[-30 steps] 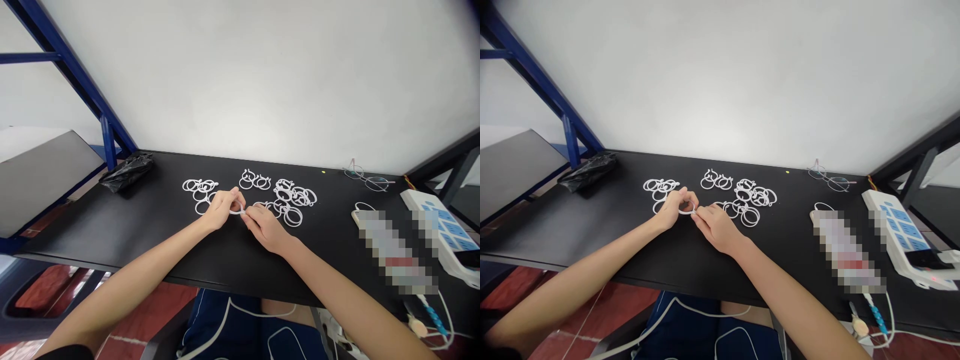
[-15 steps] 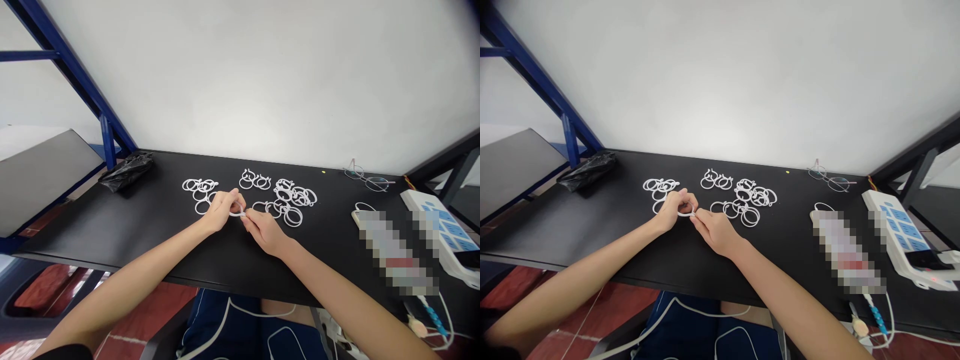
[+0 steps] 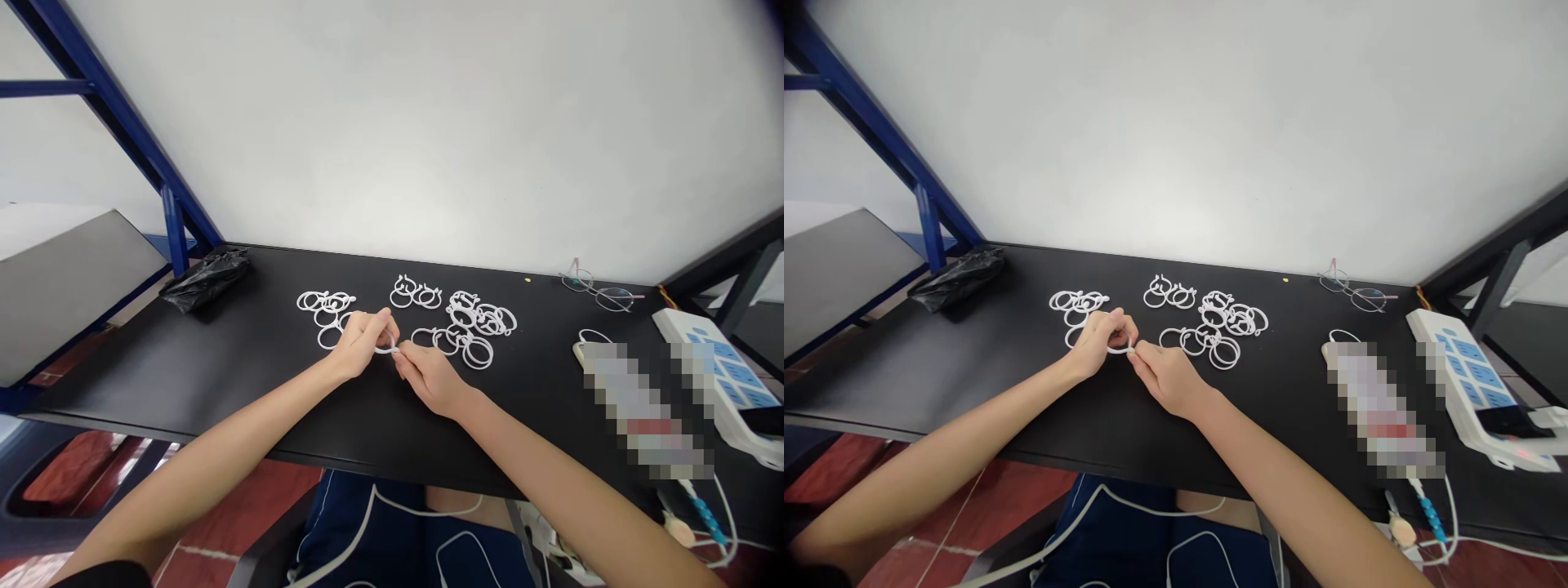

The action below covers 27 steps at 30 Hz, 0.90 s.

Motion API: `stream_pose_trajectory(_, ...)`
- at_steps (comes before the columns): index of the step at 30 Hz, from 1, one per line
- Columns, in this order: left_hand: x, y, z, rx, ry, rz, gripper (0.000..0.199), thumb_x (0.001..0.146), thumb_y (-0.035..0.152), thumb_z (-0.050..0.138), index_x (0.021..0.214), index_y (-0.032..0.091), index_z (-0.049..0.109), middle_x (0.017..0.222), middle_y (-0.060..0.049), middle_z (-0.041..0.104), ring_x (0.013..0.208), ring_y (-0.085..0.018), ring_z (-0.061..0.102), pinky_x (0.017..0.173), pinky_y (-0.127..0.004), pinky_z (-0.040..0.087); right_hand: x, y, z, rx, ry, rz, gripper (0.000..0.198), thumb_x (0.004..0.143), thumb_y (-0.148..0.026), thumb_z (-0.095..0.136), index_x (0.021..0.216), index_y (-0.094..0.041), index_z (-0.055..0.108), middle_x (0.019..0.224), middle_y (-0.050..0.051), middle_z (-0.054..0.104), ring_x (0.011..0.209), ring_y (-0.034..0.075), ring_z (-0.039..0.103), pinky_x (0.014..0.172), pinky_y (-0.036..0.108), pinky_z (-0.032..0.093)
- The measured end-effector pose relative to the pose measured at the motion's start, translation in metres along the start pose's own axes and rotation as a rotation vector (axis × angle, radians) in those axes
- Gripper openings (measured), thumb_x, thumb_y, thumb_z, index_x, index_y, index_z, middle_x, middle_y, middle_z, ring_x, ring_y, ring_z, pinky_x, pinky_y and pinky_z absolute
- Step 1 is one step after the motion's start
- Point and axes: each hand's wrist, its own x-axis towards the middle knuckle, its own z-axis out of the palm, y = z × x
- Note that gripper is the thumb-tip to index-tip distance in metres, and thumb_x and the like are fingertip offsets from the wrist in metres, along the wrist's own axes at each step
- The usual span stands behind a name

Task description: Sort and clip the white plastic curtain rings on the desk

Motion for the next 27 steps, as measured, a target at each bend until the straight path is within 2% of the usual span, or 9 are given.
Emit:
stream_pose_trajectory(5,0.001,-0.001,0.000,-0.010,-0.004,-0.013,0.062,0.090,0.061,0.038,0.054,0.013,0.058,0.042,0.005,0.027,0.044,-0.008,0.024,0.049,-0.027,0.022,0.000,-0.001,0.001,0.005,-0.032,0.020,0.030,0.101,-0.029,0.031,0.073,-0.022,0.041,0.063,-0.002,0.052,0.054,0.011,0.051,0.057,0.025,0.040)
stream_pose_trajectory(14,0.001,-0.002,-0.003,0.057,-0.024,0.006,0.063,0.092,0.058,0.030,0.057,0.014,0.057,0.044,0.004,0.027,0.045,-0.009,0.025,0.050,-0.027,0.025,0.002,-0.001,0.000,-0.003,-0.024,0.020,0.030,0.100,-0.030,0.032,0.072,-0.022,0.040,0.062,-0.002,0.050,0.053,0.011,0.047,0.055,0.025,0.038)
stream_pose_trajectory(20,0.003,0.003,-0.012,0.196,-0.115,0.110,0.053,0.096,0.048,0.031,0.069,0.013,0.060,0.050,0.003,0.040,0.050,-0.010,0.035,0.053,-0.024,0.030,0.003,0.000,-0.001,0.000,0.070,0.036,0.032,0.099,-0.028,0.037,0.068,-0.022,0.034,0.058,-0.005,0.038,0.049,0.010,0.037,0.052,0.025,0.031)
stream_pose_trajectory(23,0.004,0.006,-0.014,0.284,-0.134,0.151,0.045,0.094,0.047,0.040,0.073,0.012,0.061,0.058,0.001,0.050,0.055,-0.010,0.043,0.055,-0.023,0.033,0.003,0.001,-0.004,0.037,0.113,0.062,0.032,0.099,-0.029,0.037,0.068,-0.022,0.034,0.058,-0.005,0.038,0.049,0.009,0.037,0.052,0.024,0.032)
stream_pose_trajectory(27,0.005,0.004,-0.013,0.326,-0.144,0.135,0.038,0.090,0.046,0.049,0.077,0.013,0.062,0.067,-0.001,0.060,0.062,-0.012,0.052,0.060,-0.023,0.040,0.002,0.003,-0.006,0.054,0.143,0.101,0.033,0.100,-0.031,0.037,0.068,-0.022,0.036,0.058,-0.005,0.041,0.049,0.010,0.039,0.052,0.025,0.034)
